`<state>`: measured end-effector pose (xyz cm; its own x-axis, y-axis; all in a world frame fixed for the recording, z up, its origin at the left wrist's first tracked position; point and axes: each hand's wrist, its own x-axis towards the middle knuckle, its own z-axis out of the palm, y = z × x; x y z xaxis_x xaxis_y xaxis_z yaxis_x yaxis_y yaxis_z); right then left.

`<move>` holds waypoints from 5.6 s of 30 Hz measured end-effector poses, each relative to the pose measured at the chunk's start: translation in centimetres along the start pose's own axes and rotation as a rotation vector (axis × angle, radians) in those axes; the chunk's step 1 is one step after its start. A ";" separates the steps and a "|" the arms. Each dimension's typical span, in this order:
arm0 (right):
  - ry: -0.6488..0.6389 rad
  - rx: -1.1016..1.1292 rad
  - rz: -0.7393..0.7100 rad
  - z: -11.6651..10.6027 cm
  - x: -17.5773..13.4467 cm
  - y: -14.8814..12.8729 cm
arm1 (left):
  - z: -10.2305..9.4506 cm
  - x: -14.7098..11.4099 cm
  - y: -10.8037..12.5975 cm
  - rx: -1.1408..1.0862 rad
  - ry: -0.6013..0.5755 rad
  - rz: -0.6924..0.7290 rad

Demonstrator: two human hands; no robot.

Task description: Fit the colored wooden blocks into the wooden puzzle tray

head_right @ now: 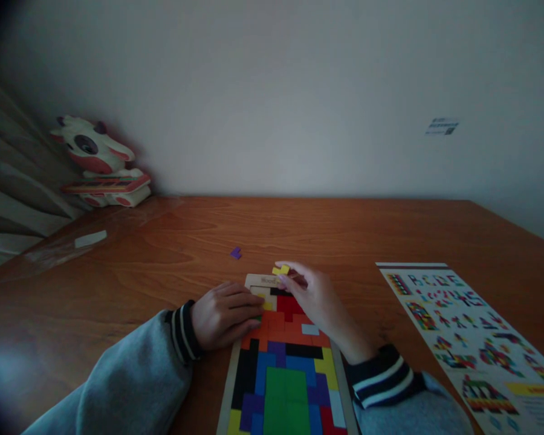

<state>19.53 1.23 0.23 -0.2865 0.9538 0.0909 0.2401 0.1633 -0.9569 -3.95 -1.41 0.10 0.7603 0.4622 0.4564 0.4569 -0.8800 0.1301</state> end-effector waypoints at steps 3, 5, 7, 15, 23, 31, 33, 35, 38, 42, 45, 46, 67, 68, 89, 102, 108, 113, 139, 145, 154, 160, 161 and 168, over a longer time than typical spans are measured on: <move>0.026 0.006 -0.014 0.1 0.0 -0.1 | -0.1 0.1 0.0 0.000 -0.004 -0.009; 0.036 -0.030 -0.039 0.2 0.0 0.0 | -0.3 0.1 0.0 0.011 0.003 -0.028; 0.048 -0.081 -0.064 0.3 0.0 0.2 | -0.4 0.2 -0.1 0.028 0.030 -0.071; 0.068 -0.188 -0.123 0.3 -0.2 0.0 | 0.0 0.1 -1.0 -0.066 0.067 -0.236; 0.062 -0.180 -0.121 1.0 -0.2 -0.2 | 0.5 0.1 -1.1 -0.219 0.082 -0.382; -0.102 -0.383 -0.217 0.9 -0.9 -1.6 | 0.2 0.2 -1.4 -0.172 0.171 -0.436; -0.136 -0.465 -0.302 0.9 -1.2 -1.9 | 0.1 0.4 -1.3 -0.156 0.163 -0.445; -0.142 -0.527 -0.353 0.9 -1.3 -1.9 | 0.0 0.4 -1.1 -0.148 0.151 -0.416; -0.111 -0.535 -0.312 0.9 -1.2 -1.7 | 0.0 0.4 -0.9 -0.109 0.120 -0.330; -0.055 -0.386 -0.152 0.9 -1.0 -1.5 | 0.1 0.0 -1.1 -0.071 0.096 -0.262; -0.054 -0.320 -0.100 0.9 -0.9 -1.7 | 0.3 -0.1 -1.4 -0.076 0.116 -0.262; -0.065 -0.305 -0.088 0.9 -0.9 -1.8 | 0.3 -0.1 -1.4 -0.081 0.120 -0.267; 0.002 -0.158 -0.039 0.5 -0.4 -1.0 | 0.0 0.3 -1.2 -0.190 0.178 -0.199; 0.001 -0.165 -0.038 0.5 -0.4 -1.0 | 0.0 0.3 -1.2 -0.194 0.190 -0.197; -0.158 0.157 0.063 1.2 -0.7 -1.7 | 1.3 0.7 -0.3 -1.047 0.306 -0.800; -0.191 0.176 0.065 1.3 -0.8 -1.9 | 1.2 0.8 -0.2 -1.146 0.277 -0.760; -0.177 0.197 0.091 1.2 -0.8 -2.1 | 1.1 1.1 -0.2 -1.188 0.311 -0.778; 0.094 -0.013 -0.030 0.3 -0.2 -1.3 | 1.1 1.2 -0.5 -1.125 0.410 -0.829; -0.034 -0.562 -0.295 -0.3 0.2 0.2 | 1.3 1.0 -0.4 -1.016 0.351 -0.827; 0.068 -0.608 -0.238 -2.5 0.9 1.3 | 1.3 0.9 -0.5 -0.971 0.327 -0.805; 0.229 -0.621 -0.231 -4.4 1.2 1.5 | 1.3 0.9 -0.5 -0.972 0.298 -0.800; -0.067 -0.591 -0.187 -5.6 0.3 0.8 | 0.8 1.2 -0.3 -0.954 0.281 -0.801; -0.070 -0.630 -0.154 -6.0 0.2 1.3 | 0.8 1.2 -0.3 -0.950 0.277 -0.801; -0.021 -0.860 -0.068 -6.5 0.0 3.1 | 1.0 1.0 -0.4 -0.931 0.258 -0.800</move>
<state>26.33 3.40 -0.98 -0.3406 0.9315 0.1273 0.8382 0.3622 -0.4077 -2.93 -0.53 -0.33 0.2603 0.9595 0.1075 0.1693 -0.1550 0.9733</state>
